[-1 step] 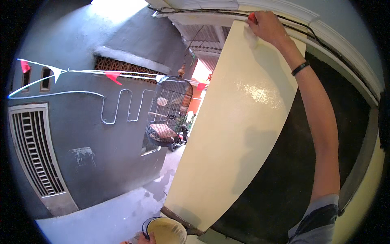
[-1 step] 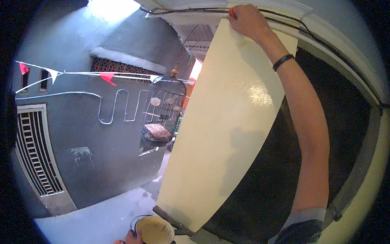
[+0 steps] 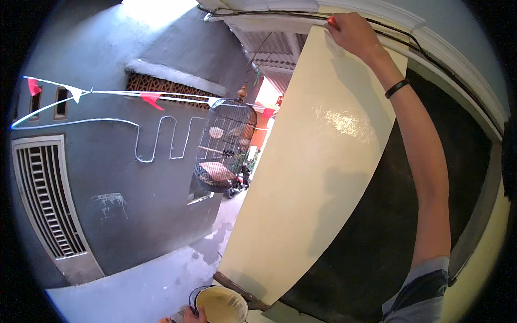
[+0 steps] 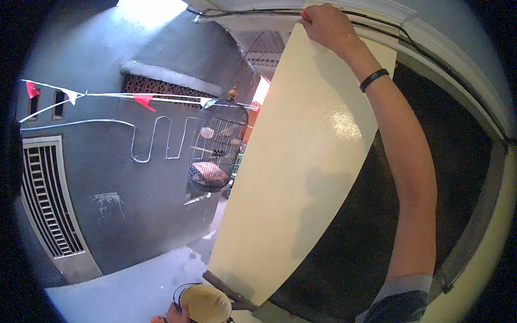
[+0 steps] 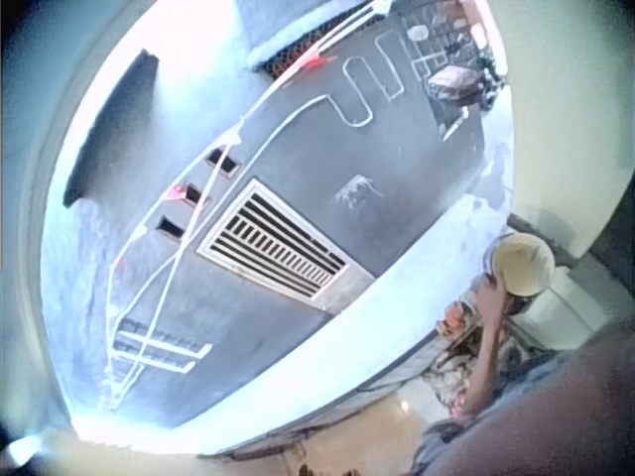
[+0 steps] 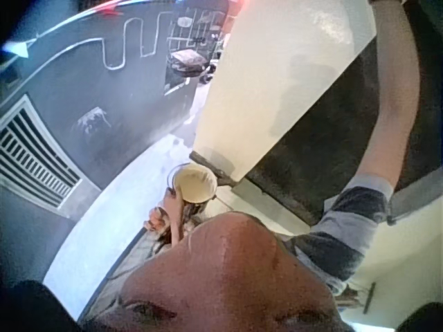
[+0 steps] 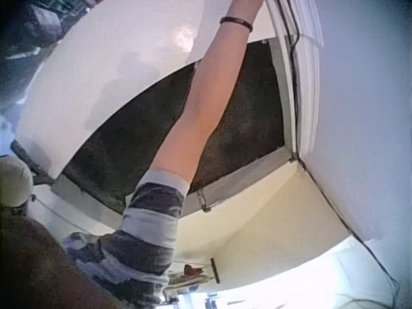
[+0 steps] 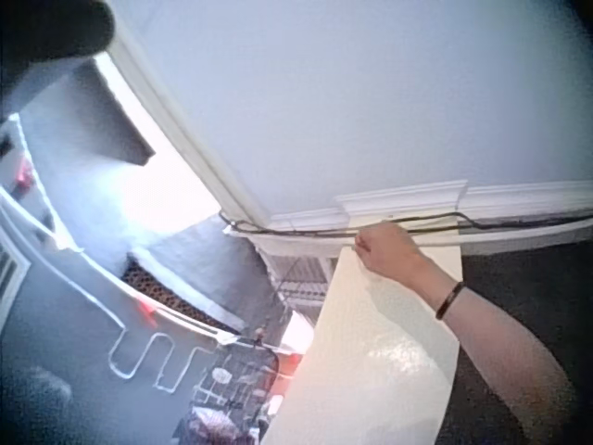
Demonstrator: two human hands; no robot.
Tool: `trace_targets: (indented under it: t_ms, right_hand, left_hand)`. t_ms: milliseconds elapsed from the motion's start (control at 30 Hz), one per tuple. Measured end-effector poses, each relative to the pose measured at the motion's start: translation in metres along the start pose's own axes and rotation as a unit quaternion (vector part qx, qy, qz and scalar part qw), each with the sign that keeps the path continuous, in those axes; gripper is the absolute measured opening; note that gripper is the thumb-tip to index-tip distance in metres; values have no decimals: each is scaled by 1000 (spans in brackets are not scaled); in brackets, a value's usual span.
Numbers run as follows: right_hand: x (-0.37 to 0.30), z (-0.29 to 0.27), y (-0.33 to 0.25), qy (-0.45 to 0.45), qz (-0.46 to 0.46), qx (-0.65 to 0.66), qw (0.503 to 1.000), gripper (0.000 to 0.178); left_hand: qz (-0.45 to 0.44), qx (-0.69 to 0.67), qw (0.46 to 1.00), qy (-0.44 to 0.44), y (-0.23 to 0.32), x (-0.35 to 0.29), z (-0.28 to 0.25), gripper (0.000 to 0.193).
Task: The person paints the sides and top edges of a pillar using a paintbrush, repeatedly dipping the brush into a paint bucket.
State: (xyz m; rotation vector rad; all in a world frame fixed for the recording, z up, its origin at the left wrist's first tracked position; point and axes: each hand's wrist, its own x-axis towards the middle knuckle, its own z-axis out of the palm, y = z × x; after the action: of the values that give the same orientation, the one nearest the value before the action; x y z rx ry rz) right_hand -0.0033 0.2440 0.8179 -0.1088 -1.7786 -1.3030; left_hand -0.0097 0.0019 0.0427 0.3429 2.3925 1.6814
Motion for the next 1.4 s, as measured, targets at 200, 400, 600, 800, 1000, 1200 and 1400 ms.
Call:
trace_targets:
  t_ms: [200,400,600,800,1000,1200,1400]
  right_hand:
    - [-115,99,-115,-133,-235,-18,963,11]
    - [-163,24,-208,-212,-198,231,929,22]
    - [-41,76,-64,-98,37,272,957,20]
    - [15,28,-21,64,-56,-54,995,25]
    - [-193,60,-146,-54,-309,-174,933,14]
    - [-235,-30,-144,-261,-28,322,910,21]
    - [-117,-63,21,11,56,62,996,28]
  left_hand:
    - [-7,25,1000,0,8,-3,-8,53]
    - [-28,25,999,-18,12,-8,-15,57]
    - [-35,29,999,-17,5,1,-7,58]
    - [-42,21,999,-24,10,3,-7,56]
    - [-48,36,998,-28,1,1,-5,57]
    - [-12,14,999,-38,-17,6,-1,62]
    - [44,-21,999,-20,-25,19,7,64]
